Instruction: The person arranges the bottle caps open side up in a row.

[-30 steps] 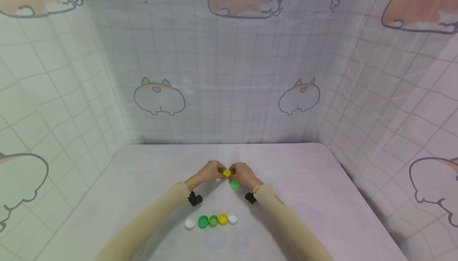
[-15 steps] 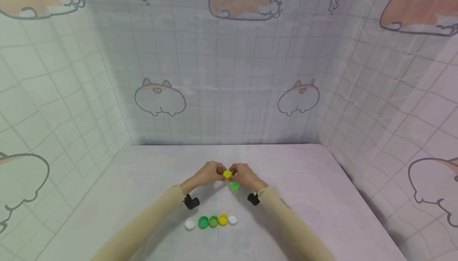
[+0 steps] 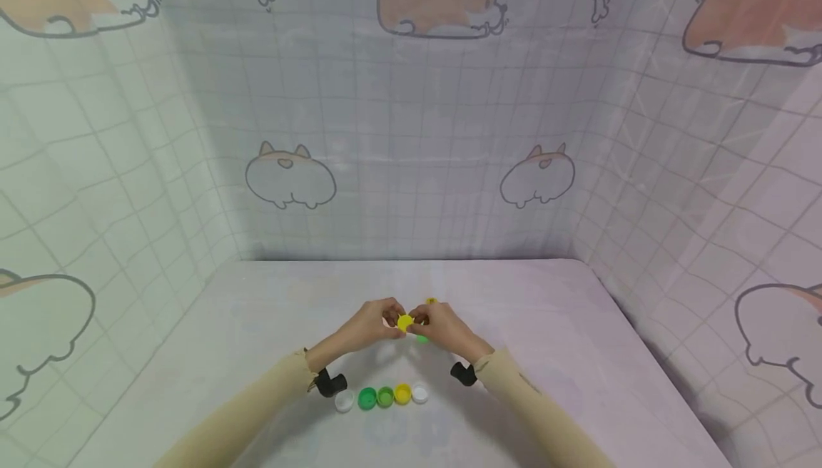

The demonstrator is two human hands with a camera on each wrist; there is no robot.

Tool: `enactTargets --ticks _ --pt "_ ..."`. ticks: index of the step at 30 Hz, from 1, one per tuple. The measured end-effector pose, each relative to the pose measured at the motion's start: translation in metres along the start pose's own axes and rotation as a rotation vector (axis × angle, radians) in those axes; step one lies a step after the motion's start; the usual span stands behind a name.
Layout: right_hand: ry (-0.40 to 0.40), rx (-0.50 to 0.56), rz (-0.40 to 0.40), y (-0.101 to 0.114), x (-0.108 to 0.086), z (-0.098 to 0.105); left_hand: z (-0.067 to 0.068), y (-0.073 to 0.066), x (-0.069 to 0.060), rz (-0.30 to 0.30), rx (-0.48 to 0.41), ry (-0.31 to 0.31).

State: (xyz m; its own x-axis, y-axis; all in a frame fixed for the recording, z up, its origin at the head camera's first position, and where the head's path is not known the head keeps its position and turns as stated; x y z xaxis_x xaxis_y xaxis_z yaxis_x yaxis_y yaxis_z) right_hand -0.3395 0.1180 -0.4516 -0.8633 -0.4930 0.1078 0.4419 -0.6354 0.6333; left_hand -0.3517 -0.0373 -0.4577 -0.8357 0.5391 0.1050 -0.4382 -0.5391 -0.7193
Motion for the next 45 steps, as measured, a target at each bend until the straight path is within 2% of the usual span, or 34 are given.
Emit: enactTargets --ticks 3,8,14,18,21,26,31,38,41,45 --pt "-0.021 0.005 0.022 0.001 -0.005 0.0 -0.002 -0.006 -0.005 -0.005 -0.008 0.004" --pt "-0.067 0.016 0.071 0.0 -0.011 0.0 -0.003 -0.007 -0.009 0.024 -0.044 0.019" --pt "-0.079 0.049 0.071 -0.003 -0.015 0.0 -0.003 -0.004 -0.01 0.07 -0.154 0.066" --pt "-0.117 0.012 0.114 0.003 -0.015 0.007 0.003 -0.003 -0.008 0.073 -0.198 0.056" --pt "-0.149 -0.011 0.143 0.009 -0.014 0.012 0.01 -0.003 -0.006 0.075 -0.19 0.032" --pt "-0.135 0.0 0.105 0.012 -0.011 0.011 0.015 -0.005 -0.006 0.08 -0.168 0.026" --pt "-0.089 0.003 0.083 0.008 -0.011 0.004 0.009 -0.003 -0.007 0.067 -0.14 0.038" --pt "-0.04 -0.004 0.073 0.003 -0.013 -0.001 -0.002 -0.002 -0.01 0.079 -0.118 0.042" --pt "-0.034 -0.035 0.077 0.002 -0.014 0.001 -0.004 -0.007 -0.011 0.061 -0.103 0.044" --pt "-0.045 -0.093 0.097 0.004 -0.019 0.008 -0.005 -0.019 -0.011 0.017 -0.004 0.025"
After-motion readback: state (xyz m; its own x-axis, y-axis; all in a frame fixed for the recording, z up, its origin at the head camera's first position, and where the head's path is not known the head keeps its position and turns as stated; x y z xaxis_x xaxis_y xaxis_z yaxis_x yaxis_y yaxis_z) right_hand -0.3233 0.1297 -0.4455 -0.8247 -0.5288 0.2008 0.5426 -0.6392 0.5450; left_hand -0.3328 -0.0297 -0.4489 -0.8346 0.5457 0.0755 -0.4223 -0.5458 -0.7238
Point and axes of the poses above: each hand's wrist, its own x-axis towards the middle knuckle, its own z-axis out of the back of the hand, y = z × x, the point moved 5 cm from there along x, towards the middle knuckle, and after that the axes turned 1 degree about y, right-handed, at the moved point
